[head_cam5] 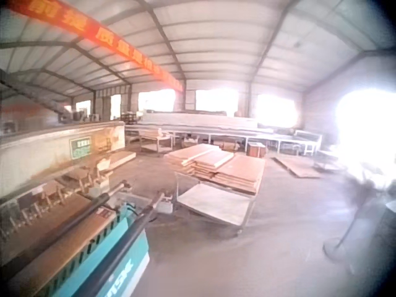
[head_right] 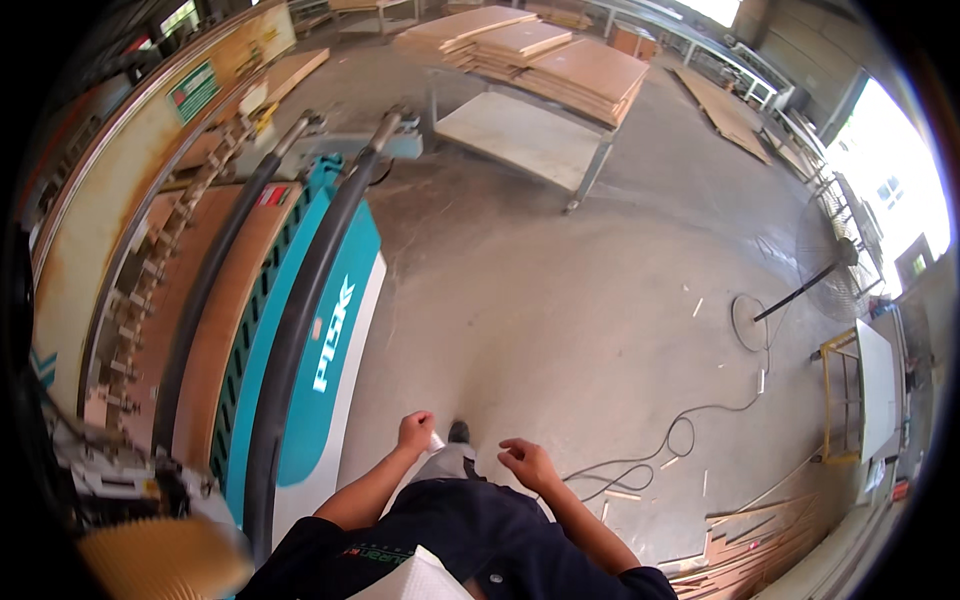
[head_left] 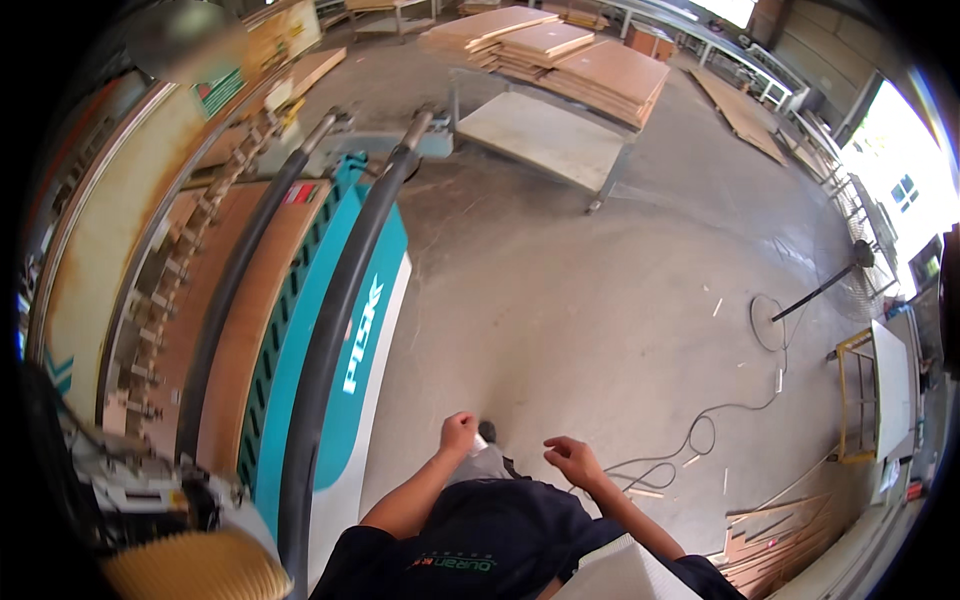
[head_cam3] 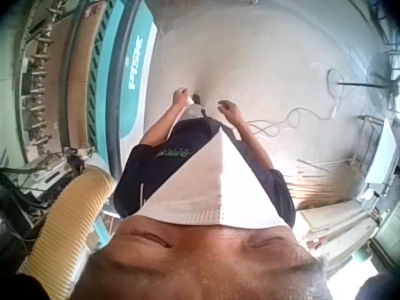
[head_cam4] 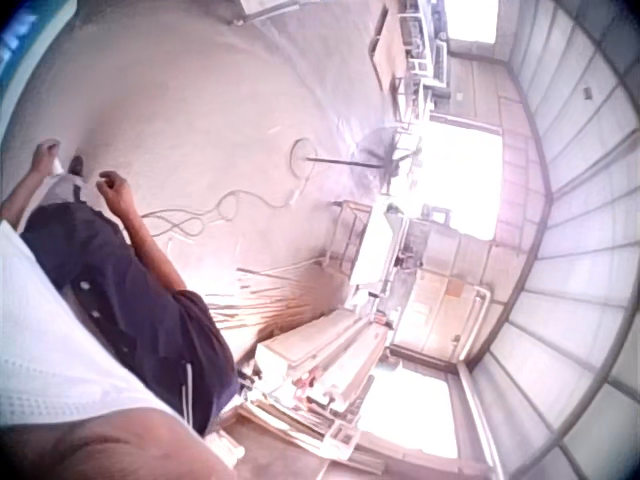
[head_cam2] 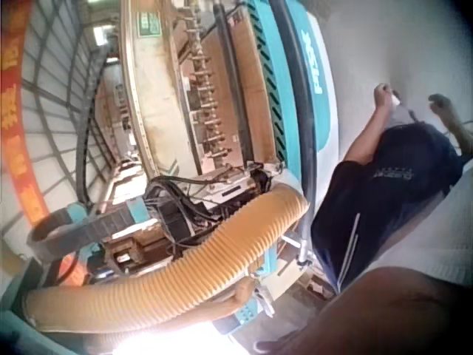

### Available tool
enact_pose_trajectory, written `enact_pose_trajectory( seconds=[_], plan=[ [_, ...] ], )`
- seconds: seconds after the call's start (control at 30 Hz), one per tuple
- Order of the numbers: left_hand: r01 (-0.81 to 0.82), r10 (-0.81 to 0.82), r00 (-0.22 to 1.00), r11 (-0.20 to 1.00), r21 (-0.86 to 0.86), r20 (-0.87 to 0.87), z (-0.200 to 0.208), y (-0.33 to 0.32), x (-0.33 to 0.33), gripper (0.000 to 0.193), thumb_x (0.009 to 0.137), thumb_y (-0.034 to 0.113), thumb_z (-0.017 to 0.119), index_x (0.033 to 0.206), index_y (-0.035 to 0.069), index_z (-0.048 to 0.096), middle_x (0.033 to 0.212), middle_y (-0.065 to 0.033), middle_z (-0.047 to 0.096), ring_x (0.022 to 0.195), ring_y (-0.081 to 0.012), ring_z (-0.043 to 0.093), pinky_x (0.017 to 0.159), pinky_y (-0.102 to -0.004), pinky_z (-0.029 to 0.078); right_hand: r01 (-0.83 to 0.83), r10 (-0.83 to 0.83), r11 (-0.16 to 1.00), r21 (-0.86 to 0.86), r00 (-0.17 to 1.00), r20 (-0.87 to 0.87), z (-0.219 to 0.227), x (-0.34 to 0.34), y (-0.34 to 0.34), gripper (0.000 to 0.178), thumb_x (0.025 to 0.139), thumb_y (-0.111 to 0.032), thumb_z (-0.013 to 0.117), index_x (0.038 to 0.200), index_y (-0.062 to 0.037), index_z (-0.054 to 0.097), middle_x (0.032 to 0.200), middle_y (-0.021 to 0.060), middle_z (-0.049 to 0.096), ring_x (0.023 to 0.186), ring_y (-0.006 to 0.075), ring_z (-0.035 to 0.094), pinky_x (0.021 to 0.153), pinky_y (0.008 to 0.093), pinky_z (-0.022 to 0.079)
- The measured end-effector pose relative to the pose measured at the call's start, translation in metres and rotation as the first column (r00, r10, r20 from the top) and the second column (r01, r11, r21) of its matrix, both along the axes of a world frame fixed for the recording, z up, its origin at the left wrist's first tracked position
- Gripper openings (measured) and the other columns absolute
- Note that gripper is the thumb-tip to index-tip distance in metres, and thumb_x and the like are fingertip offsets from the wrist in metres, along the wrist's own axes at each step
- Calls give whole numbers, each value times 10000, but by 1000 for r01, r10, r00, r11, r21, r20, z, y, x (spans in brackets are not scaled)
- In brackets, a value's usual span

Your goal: The person tears off labels from a roll and sticks them onto several large wooden panels resting on a CNC machine table. The person then walks to a nearby desk, places the label roll on it, and returns to the machine to adjust a dust extraction hose before walking away.

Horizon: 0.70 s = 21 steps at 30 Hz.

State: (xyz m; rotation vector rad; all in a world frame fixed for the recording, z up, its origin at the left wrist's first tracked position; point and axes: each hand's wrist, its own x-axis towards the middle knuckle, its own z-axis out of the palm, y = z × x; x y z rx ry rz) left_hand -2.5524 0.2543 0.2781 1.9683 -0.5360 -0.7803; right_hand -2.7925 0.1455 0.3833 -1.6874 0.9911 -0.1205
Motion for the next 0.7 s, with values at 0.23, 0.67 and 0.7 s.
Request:
enact_pose_trajectory(
  seconds=[0.23,0.67,0.7],
  plan=[
    [146,-263,881,942,-302,-394,119,-259,12,222,822,157,538,929,-13,631,731,-48,601,692,-128,563,629,-262,449,315,-326,945,86,889,323,61,76,-146,530,796,-144,668,1263,-14,454,876,101,640,735,123,612,685,286,491],
    [81,-170,824,980,-184,-541,143,-506,125,400,916,384,497,933,13,648,769,-10,594,706,-106,549,644,-266,451,62,30,957,-282,950,311,72,228,-453,392,698,-180,650,1054,-26,598,698,70,613,602,120,577,592,269,473],
    [101,-193,845,973,-206,-499,152,-526,139,418,923,400,485,926,16,650,770,-10,595,708,-103,551,646,-266,454,4,90,953,-303,951,296,87,243,-479,391,698,-179,652,1054,-28,597,701,65,611,598,122,570,588,268,470]
  ],
)
